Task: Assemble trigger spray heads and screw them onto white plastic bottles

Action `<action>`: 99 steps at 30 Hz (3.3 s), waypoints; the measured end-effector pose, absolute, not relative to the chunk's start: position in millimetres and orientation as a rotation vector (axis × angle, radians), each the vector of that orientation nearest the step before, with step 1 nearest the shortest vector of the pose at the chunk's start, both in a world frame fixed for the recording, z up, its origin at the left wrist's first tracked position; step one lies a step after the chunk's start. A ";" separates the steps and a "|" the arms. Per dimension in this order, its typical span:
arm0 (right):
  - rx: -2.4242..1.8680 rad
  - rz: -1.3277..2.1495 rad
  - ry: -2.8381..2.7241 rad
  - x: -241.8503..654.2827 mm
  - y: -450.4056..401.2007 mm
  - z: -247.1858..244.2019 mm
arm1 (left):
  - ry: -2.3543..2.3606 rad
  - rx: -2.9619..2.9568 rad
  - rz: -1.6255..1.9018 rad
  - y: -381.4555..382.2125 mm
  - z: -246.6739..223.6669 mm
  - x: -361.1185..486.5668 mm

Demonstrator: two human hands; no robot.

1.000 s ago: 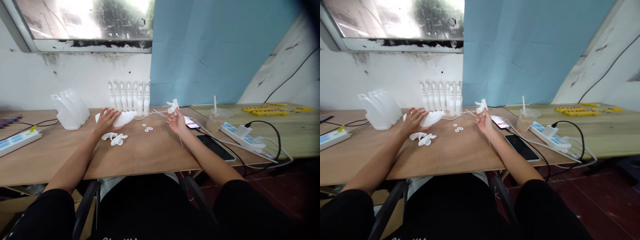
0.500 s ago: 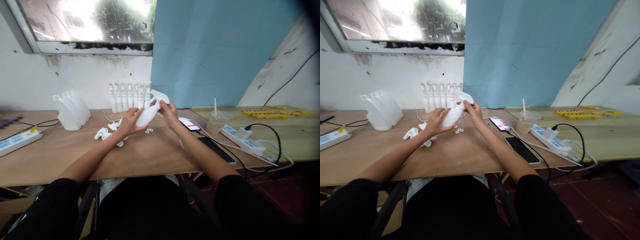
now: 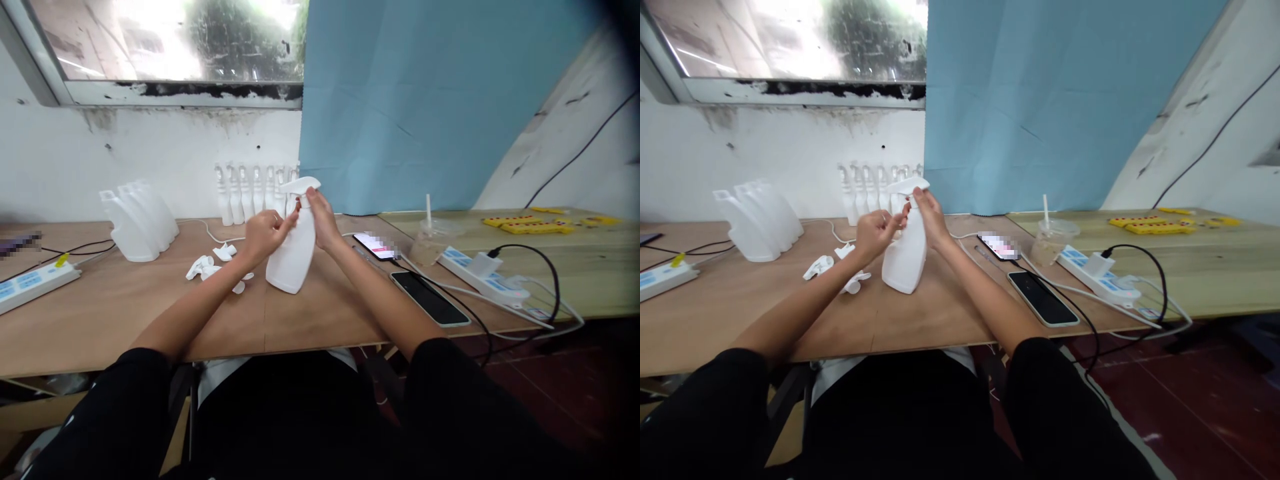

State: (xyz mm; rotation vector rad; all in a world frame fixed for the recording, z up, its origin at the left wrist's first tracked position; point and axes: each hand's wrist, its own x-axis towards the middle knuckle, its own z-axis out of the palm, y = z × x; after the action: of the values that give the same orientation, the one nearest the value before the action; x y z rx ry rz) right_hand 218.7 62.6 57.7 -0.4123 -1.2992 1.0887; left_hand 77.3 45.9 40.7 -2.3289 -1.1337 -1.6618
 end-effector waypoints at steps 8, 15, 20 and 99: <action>-0.364 1.123 -1.439 195.9 50.8 61.7 | -0.981 -2.461 -1.730 46.0 122.0 51.3; -0.247 1.267 -1.525 195.5 41.3 55.2 | -0.848 -2.797 -1.646 39.0 132.2 30.0; -0.144 1.344 -1.521 193.7 44.3 49.3 | -0.853 -2.832 -1.596 33.3 131.6 31.8; -0.349 1.412 -1.755 201.6 39.8 63.6 | -1.170 -2.660 -1.905 57.0 126.1 19.4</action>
State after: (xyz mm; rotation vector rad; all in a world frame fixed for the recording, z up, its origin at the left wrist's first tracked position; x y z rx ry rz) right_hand 201.6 39.8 63.6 -0.3487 -1.7546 1.4122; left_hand 19.4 57.0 126.1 -2.6602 -1.1704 -1.9046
